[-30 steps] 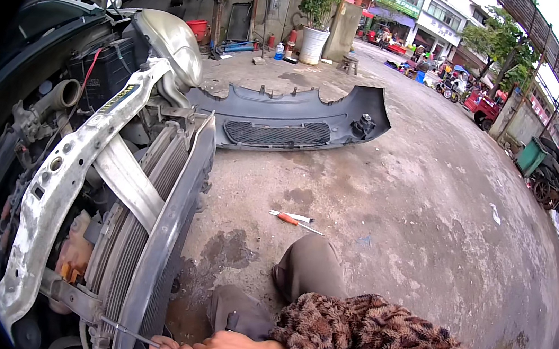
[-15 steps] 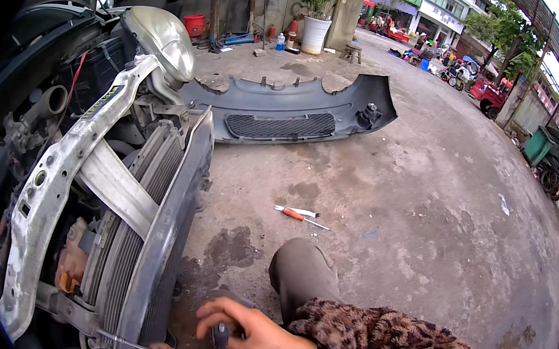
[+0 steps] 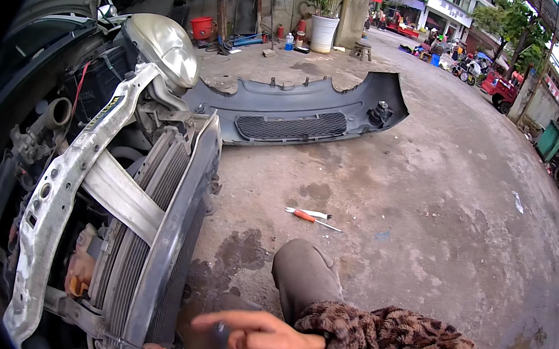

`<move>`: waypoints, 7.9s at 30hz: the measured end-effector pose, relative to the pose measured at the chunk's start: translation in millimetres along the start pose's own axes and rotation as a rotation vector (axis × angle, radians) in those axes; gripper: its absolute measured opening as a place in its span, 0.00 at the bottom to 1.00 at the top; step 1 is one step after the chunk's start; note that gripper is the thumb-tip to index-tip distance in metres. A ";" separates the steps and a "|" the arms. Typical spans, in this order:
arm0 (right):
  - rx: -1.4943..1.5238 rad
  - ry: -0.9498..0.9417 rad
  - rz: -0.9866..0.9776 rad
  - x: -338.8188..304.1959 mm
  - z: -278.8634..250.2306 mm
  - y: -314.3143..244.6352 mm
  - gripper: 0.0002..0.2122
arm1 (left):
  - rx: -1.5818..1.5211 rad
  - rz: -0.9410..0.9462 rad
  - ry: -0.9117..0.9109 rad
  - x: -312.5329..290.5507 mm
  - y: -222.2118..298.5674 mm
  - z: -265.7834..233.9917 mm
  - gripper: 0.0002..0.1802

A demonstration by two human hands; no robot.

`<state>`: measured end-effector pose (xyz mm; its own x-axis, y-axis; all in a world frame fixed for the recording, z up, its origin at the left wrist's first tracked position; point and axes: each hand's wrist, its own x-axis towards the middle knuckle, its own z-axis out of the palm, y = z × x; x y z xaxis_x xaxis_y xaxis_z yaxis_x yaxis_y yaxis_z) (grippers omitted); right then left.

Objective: The person uses a socket wrench to loosen and remove bolts securing the car radiator to the vehicle frame. They work on both sides of the radiator, detaching mounting brackets and fasteners. The person then lifts the radiator out of the engine bay and sets it aside on the ground.

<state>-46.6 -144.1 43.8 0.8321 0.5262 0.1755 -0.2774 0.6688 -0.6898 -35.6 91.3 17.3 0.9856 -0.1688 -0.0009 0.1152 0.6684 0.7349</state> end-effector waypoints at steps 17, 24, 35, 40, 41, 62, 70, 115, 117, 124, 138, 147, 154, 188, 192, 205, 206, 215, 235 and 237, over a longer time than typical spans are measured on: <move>-0.268 -0.328 0.323 -23.7 21.3 41.7 0.26 | 0.086 0.084 0.145 14.9 -2.1 10.5 0.11; -0.380 -0.074 -0.067 -7.5 -4.0 19.1 0.26 | 0.151 0.092 0.146 9.4 -3.4 -2.4 0.11; -0.506 -0.061 -0.120 -13.1 3.4 13.5 0.24 | 0.166 0.163 0.211 22.4 -4.7 11.0 0.16; -0.490 -0.002 0.254 -40.8 -15.5 71.8 0.22 | 0.050 0.178 0.291 26.3 -5.3 27.9 0.17; -0.567 0.147 0.275 -42.9 -40.9 87.6 0.23 | 0.029 0.191 0.296 26.7 -5.6 31.4 0.17; -0.436 -0.264 0.155 -30.5 -1.6 60.2 0.22 | 0.112 0.296 0.375 25.8 -13.1 25.8 0.19; -0.527 -0.095 -0.165 -11.3 5.9 14.8 0.24 | 0.107 0.350 0.411 30.3 -14.6 23.3 0.21; -0.893 -0.097 -0.605 3.2 12.9 41.8 0.09 | -0.150 0.296 0.195 25.0 2.1 9.1 0.19; -1.420 -0.138 -0.513 -7.5 14.7 33.4 0.11 | -0.237 0.302 0.265 28.6 4.9 9.8 0.18; -1.519 -0.090 -0.720 -7.6 5.5 32.4 0.12 | -0.807 0.115 -0.008 46.2 18.4 -35.6 0.10; -1.221 0.149 -0.503 -8.4 -61.0 13.1 0.17 | -0.156 0.343 0.248 64.4 -32.5 39.9 0.12; -1.208 0.494 -0.520 -29.9 -103.6 -9.3 0.18 | -0.242 0.202 0.291 136.2 -94.8 57.2 0.17; -1.431 1.009 -0.531 -41.8 -137.7 -38.0 0.09 | 0.061 -0.117 0.255 213.1 -201.8 11.3 0.13; -0.390 1.224 -0.343 10.7 -330.7 -123.4 0.05 | 1.777 -0.365 -0.377 385.9 -565.2 -71.0 0.19; -0.661 1.196 -0.374 2.6 -321.0 -118.2 0.06 | 1.937 -0.353 -0.443 374.2 -577.5 -76.6 0.10; -1.358 1.024 -0.349 -22.0 -229.8 -83.1 0.05 | -0.165 -0.676 -0.281 293.6 -296.2 -14.2 0.11; -1.449 0.978 -0.352 -24.9 -224.7 -81.5 0.04 | -0.175 -0.648 -0.263 283.6 -274.2 -9.3 0.11; -1.553 1.001 -0.462 -48.9 -151.3 -61.7 0.05 | 0.050 -0.316 -0.338 229.0 -206.0 45.0 0.09; -1.627 1.212 -0.391 -104.5 -175.4 -67.3 0.05 | 0.648 -0.496 0.300 228.6 -577.3 -131.0 0.15; -1.659 1.066 -0.321 -91.1 -192.0 -76.2 0.08 | 0.957 -0.290 0.302 251.2 -592.5 -162.5 0.14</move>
<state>-9.1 -343.8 -54.5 0.8238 -0.3777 0.4227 0.0244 -0.7213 -0.6922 163.8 -229.4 -528.5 0.9408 0.0447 -0.3360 0.3364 -0.2443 0.9095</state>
